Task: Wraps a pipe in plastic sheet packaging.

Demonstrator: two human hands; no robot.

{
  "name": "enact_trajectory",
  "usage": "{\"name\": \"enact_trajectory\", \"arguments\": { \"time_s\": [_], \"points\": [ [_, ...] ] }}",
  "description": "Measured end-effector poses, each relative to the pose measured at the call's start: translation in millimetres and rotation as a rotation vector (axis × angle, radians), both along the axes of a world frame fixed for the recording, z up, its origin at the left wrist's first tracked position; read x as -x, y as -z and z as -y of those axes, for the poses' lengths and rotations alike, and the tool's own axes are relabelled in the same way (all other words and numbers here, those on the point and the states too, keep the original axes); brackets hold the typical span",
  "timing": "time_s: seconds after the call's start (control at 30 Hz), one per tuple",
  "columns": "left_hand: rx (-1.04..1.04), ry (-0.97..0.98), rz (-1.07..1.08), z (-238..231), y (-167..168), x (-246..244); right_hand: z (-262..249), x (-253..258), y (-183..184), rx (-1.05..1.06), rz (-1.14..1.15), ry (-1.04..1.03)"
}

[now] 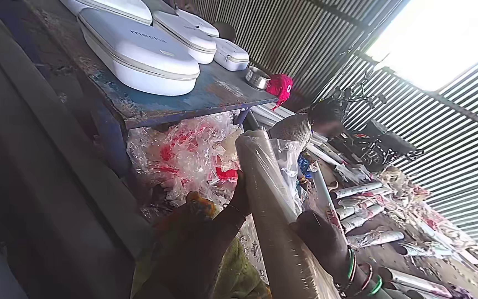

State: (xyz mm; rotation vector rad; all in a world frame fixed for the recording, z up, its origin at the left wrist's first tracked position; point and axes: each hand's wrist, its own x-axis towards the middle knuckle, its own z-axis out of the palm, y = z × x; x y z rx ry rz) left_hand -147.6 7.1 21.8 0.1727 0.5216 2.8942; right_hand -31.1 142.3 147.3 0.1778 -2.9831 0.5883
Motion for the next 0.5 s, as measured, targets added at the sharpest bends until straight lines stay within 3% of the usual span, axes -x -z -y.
{"name": "enact_trajectory", "arguments": {
  "time_s": [0.1, 0.2, 0.27, 0.4, 0.5],
  "points": [
    [0.035, -0.038, 0.038, 5, -8, -14, -11, -1, -10, -0.143, -0.024, -0.09],
    [0.01, 0.0, 0.11, 10, -16, -18, -10, 0, -23, -0.328, -0.327, -0.105],
    [-0.008, 0.047, 0.093, 12, -11, -14, 4, 4, -38, -0.402, -0.398, -0.057],
    [-0.026, 0.086, 0.063, 9, 3, -5, 31, 31, -58, -0.405, -0.46, -0.092],
    [0.027, -0.001, 0.08, 17, -12, -17, 59, 60, -68, -0.409, -0.413, -0.177]
  ]
}}
